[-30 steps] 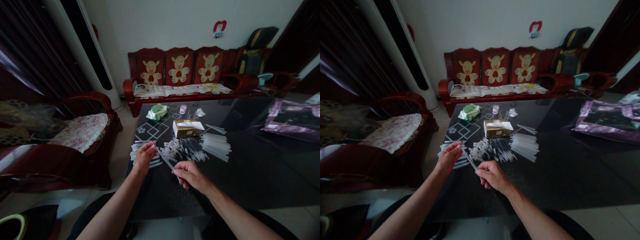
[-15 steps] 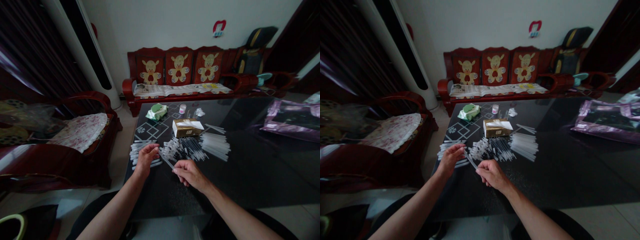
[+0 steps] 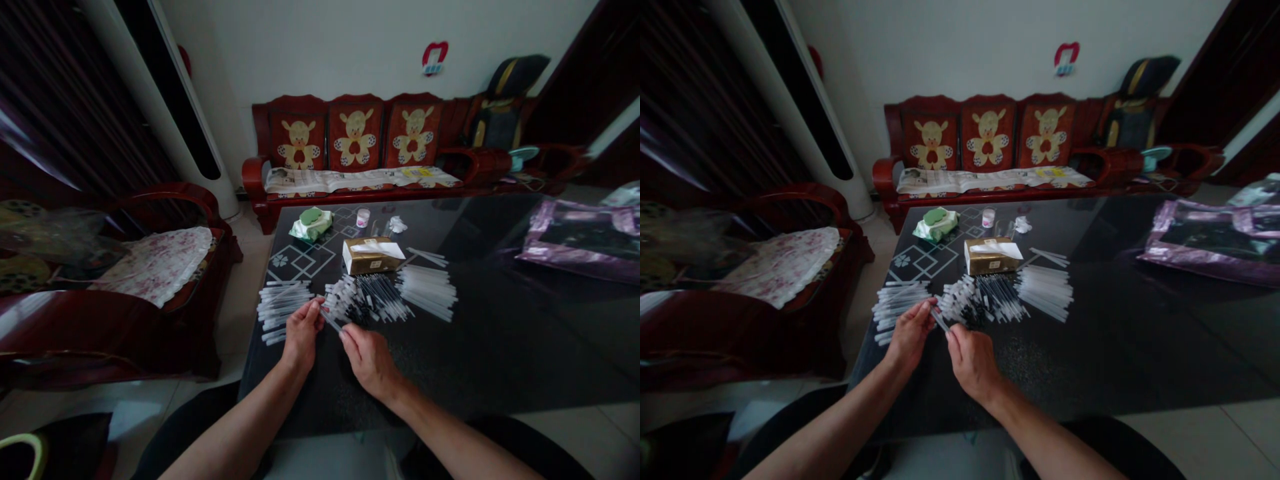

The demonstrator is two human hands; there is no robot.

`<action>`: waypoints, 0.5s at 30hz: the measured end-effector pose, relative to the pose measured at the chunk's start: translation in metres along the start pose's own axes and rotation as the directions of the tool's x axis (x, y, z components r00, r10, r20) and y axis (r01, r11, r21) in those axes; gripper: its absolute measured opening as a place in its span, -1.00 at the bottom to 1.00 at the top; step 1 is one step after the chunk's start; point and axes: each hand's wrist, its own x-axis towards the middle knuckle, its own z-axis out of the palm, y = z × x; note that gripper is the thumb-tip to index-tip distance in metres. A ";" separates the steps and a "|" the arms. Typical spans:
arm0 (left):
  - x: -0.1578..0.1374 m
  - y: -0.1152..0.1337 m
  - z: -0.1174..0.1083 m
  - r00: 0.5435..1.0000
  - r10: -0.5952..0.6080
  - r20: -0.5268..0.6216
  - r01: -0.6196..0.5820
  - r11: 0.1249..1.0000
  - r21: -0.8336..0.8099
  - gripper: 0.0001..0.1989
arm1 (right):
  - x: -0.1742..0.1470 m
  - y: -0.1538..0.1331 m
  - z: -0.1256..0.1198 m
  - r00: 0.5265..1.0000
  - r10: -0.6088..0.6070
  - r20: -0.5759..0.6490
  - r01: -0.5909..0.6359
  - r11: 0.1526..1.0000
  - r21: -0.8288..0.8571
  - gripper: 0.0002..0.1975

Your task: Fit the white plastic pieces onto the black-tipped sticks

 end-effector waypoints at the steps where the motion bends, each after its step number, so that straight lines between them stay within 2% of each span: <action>1: -0.002 -0.001 0.001 1.000 0.002 0.001 -0.002 1.000 -0.021 -0.67 | 0.000 0.000 -0.001 1.000 0.016 -0.008 -0.016 0.996 0.086 -0.64; 5: -0.006 -0.005 0.004 1.000 0.021 0.008 -0.020 0.997 -0.068 -0.69 | -0.001 -0.003 -0.003 0.996 0.085 -0.029 -0.070 0.935 0.347 -0.62; 10: -0.007 -0.007 0.000 0.999 0.036 0.021 -0.036 0.999 -0.005 -0.67 | -0.004 0.003 0.000 0.991 0.132 -0.007 -0.116 0.895 0.431 -0.63; 15: -0.007 0.006 -0.002 0.995 -0.001 0.101 -0.003 0.999 0.042 -0.62 | -0.001 0.018 -0.002 0.979 0.175 0.107 -0.205 0.812 0.547 -0.61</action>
